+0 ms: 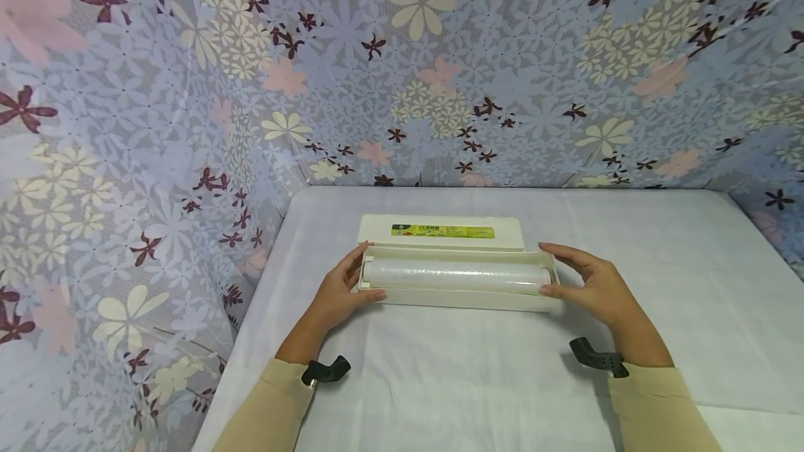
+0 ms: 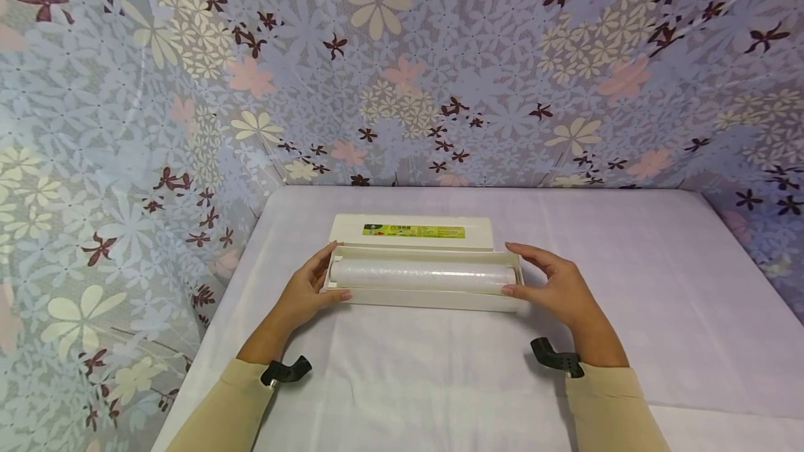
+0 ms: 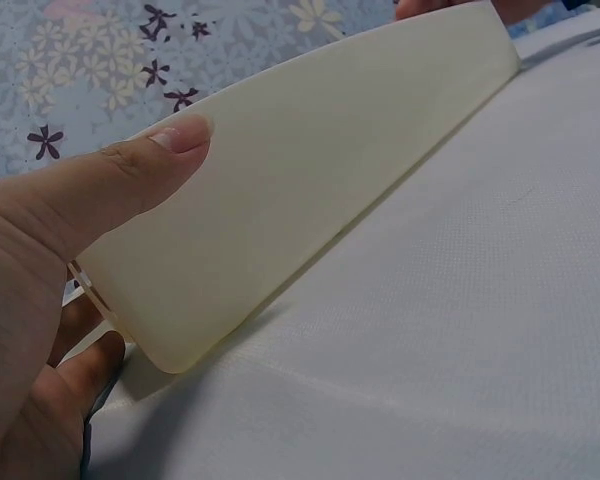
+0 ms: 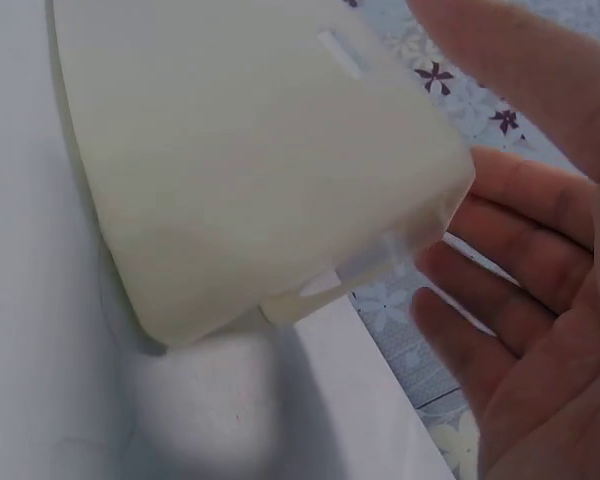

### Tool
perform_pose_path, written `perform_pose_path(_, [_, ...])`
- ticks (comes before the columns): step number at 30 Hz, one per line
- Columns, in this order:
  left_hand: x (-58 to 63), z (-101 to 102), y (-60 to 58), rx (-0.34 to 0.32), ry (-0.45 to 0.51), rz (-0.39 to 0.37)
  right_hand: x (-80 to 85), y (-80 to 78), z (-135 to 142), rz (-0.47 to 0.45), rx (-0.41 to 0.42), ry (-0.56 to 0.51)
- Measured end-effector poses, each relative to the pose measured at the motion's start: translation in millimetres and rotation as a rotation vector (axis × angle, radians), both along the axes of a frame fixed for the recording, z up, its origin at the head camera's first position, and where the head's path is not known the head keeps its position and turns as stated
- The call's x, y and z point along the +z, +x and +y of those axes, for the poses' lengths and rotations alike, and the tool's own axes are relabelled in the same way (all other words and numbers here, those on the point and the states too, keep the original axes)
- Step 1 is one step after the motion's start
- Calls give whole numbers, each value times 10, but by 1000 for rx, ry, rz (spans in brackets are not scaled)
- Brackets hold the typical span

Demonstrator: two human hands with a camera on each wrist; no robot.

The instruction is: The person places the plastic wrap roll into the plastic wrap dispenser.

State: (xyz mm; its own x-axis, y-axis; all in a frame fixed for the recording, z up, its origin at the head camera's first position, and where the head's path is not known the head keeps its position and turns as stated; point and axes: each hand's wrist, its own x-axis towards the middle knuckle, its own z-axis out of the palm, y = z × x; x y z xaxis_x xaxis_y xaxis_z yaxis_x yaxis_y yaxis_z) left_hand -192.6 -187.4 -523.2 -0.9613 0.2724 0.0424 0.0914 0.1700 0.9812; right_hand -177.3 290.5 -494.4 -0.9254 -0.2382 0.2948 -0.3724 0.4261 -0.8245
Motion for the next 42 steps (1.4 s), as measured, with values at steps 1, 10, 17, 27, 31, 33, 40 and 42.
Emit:
perform_pose_path(1, [-2, 0, 1, 0, 2, 1, 0, 4, 9, -11, 11, 7])
perform_pose_path(10, [0, 15, -3, 3, -1, 8, -48, 14, 56, -154, 29, 12])
perform_pose_path(17, [-9, 22, -5, 5, -14, 12, -113, -6, 60, -188, 33, 22])
perform_pose_path(27, [-23, 14, -18, 11, -34, 27, -146, -22, 50, -198, 37, 34])
perform_pose_path(31, [-34, 8, -16, 18, -42, 30, -157, -20, 27, -205, 24, 16])
perform_pose_path(33, [-38, 4, -12, 23, -46, 26, -175, -19, 16, -209, 21, -4])
perform_pose_path(40, [-10, -1, 8, 21, -60, 22, -256, -4, -4, -227, 20, -70])
perform_pose_path(42, [-7, -1, 11, 21, -59, 22, -267, 6, -8, -227, 25, -92])
